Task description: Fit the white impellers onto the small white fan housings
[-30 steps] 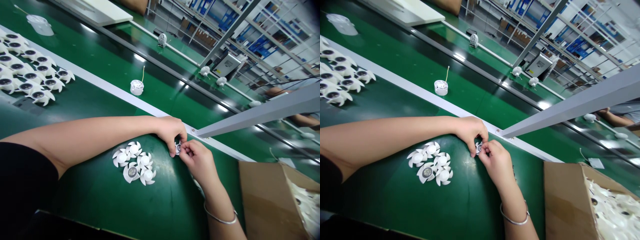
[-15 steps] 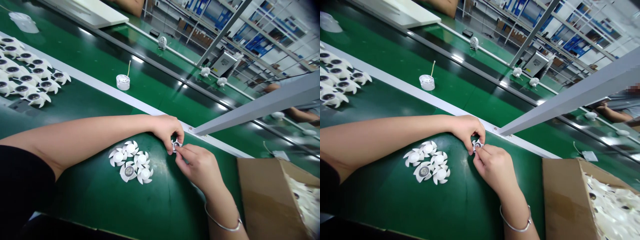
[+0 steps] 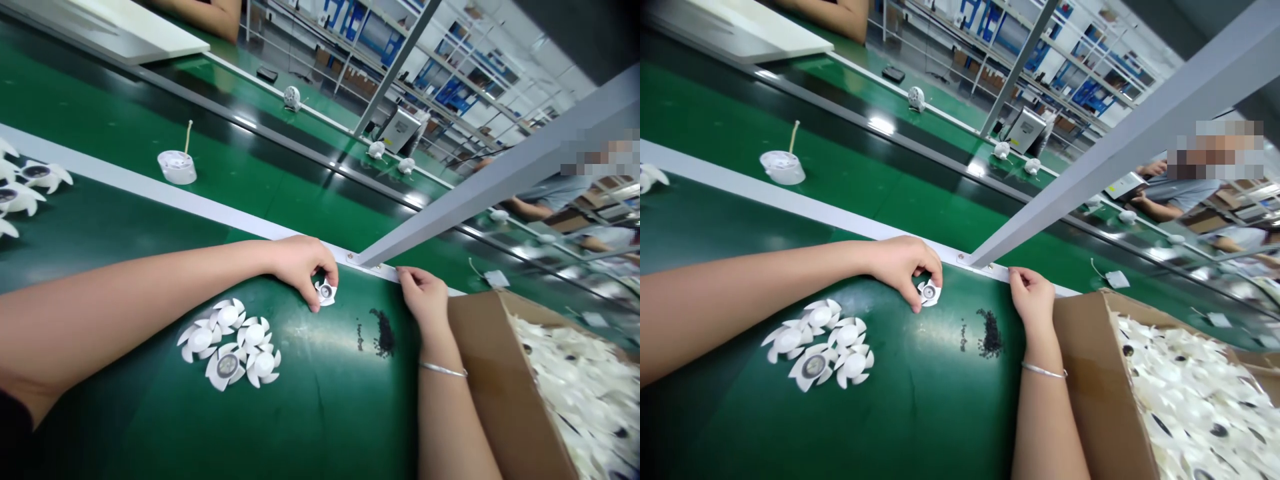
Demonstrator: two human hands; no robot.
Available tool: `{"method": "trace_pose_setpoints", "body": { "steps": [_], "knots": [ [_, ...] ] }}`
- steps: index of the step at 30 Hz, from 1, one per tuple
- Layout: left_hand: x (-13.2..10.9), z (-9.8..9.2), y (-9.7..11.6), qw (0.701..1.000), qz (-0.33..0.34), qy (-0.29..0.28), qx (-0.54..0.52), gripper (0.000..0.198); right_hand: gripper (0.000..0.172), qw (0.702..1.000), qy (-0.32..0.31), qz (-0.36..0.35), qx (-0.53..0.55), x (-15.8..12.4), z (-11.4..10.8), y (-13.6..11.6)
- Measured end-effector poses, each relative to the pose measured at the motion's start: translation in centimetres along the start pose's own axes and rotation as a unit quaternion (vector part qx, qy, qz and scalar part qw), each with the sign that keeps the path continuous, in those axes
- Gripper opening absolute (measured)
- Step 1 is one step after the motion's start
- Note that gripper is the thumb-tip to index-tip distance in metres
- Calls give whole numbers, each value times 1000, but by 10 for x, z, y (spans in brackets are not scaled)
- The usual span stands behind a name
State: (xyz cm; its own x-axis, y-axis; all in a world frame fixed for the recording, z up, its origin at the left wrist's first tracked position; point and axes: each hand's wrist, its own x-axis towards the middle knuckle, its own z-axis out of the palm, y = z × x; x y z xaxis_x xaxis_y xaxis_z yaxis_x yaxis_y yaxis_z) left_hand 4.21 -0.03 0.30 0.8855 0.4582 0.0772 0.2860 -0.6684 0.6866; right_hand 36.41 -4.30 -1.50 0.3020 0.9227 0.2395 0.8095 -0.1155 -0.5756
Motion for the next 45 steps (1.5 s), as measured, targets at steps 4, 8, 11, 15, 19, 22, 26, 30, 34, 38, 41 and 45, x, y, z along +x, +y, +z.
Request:
{"method": "trace_pose_setpoints", "body": {
  "steps": [4, 8, 11, 15, 19, 22, 26, 30, 34, 38, 41, 45],
  "knots": [
    [0, 0, 1, 1000, -5, -1, 7, 47, 44, 1000, -7, 0, 11, 2, 6, 2],
    [1, 0, -1, 1000, 2, 5, 5, 48, 42, 1000, -17, -2, 15, 3, 9, 1],
    [1, 1, -3, 1000, 7, 6, -1, 47, 39, 1000, -24, -5, 13, 3, 10, 1],
    [1, 2, -3, 1000, 10, 6, -3, 47, 40, 999, -34, -1, 12, 1, 11, 1],
    [0, 1, 0, 1000, 3, 5, -5, 47, 42, 999, -39, 4, 16, 1, 11, 3],
    [0, 1, 1, 1000, 0, 2, -3, 46, 42, 999, -45, 7, 17, 1, 12, 4],
    [0, 0, 1, 1000, 5, 4, 0, 46, 39, 998, -55, 2, 10, 3, 13, 6],
    [0, -1, 2, 1000, 9, 1, 4, 48, 38, 998, -58, -10, 1, 3, 14, 7],
    [-1, -2, 3, 1000, -4, -5, -8, 49, 33, 998, -57, -28, -9, 3, 15, 4],
    [0, -3, 1, 1000, -20, -5, -7, 49, 27, 998, -45, -35, -18, 4, 15, 0],
    [0, -3, 0, 999, -35, -13, -6, 49, 25, 998, -41, -35, -22, 4, 15, -2],
    [0, -2, 0, 999, -44, -19, -9, 50, 24, 998, -42, -37, -24, 3, 16, -2]
  ]
}}
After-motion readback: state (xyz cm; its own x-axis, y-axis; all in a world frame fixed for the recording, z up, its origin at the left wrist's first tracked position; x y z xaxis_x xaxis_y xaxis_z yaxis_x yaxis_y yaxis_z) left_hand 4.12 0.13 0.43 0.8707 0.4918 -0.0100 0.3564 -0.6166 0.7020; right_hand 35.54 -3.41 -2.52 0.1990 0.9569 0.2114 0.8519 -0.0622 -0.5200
